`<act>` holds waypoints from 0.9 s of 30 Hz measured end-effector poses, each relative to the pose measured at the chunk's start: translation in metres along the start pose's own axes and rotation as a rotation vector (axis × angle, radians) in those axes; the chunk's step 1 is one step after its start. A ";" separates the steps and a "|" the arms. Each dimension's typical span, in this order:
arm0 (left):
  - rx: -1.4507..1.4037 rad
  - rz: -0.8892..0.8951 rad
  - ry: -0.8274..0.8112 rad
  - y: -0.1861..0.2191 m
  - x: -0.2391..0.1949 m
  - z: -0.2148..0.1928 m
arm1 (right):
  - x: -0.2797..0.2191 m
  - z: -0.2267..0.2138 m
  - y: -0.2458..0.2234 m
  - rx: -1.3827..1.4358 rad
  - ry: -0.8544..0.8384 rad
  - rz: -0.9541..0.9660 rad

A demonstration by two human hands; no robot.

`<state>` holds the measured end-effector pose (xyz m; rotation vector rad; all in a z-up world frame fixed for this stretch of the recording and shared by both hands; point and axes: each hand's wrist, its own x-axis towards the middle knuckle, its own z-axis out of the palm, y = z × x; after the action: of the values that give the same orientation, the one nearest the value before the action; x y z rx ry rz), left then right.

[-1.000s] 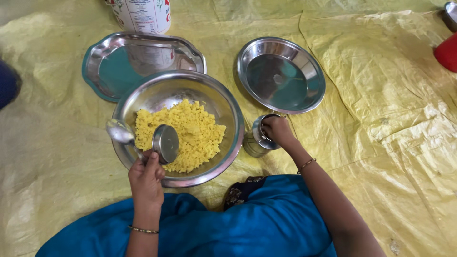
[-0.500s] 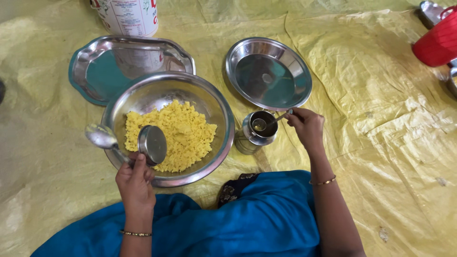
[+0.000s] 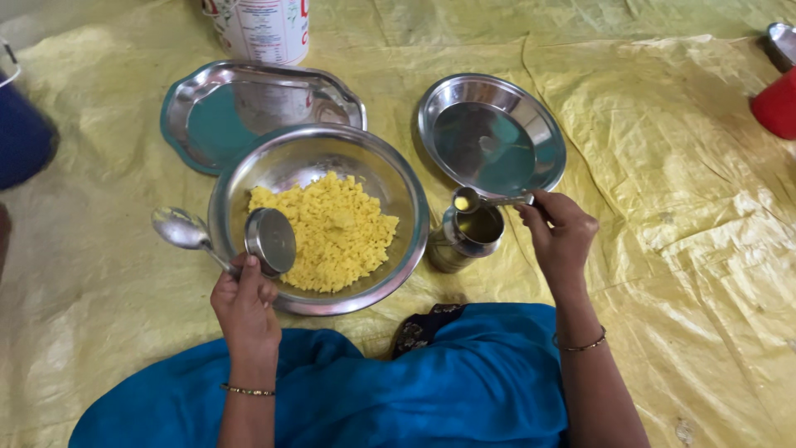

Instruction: The person sits on a yellow tarp and mixes a yellow crumbly food substance in a large metal bowl using a spoon and their hand. They add liquid from a small metal cup and continue to mix the contents.

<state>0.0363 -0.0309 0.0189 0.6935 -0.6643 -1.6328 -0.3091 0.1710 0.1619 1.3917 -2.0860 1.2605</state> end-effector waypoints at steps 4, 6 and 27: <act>-0.014 0.029 0.028 0.006 0.003 -0.003 | 0.004 0.027 -0.048 0.035 -0.023 -0.118; -0.037 0.052 0.025 0.009 0.003 -0.006 | 0.005 0.051 -0.072 0.080 -0.021 -0.219; -0.120 0.089 0.047 0.025 0.009 -0.012 | 0.009 0.061 -0.101 -0.207 -0.210 -0.849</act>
<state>0.0605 -0.0438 0.0285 0.6049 -0.5512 -1.5558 -0.2148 0.1032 0.1836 2.0360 -1.3782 0.5497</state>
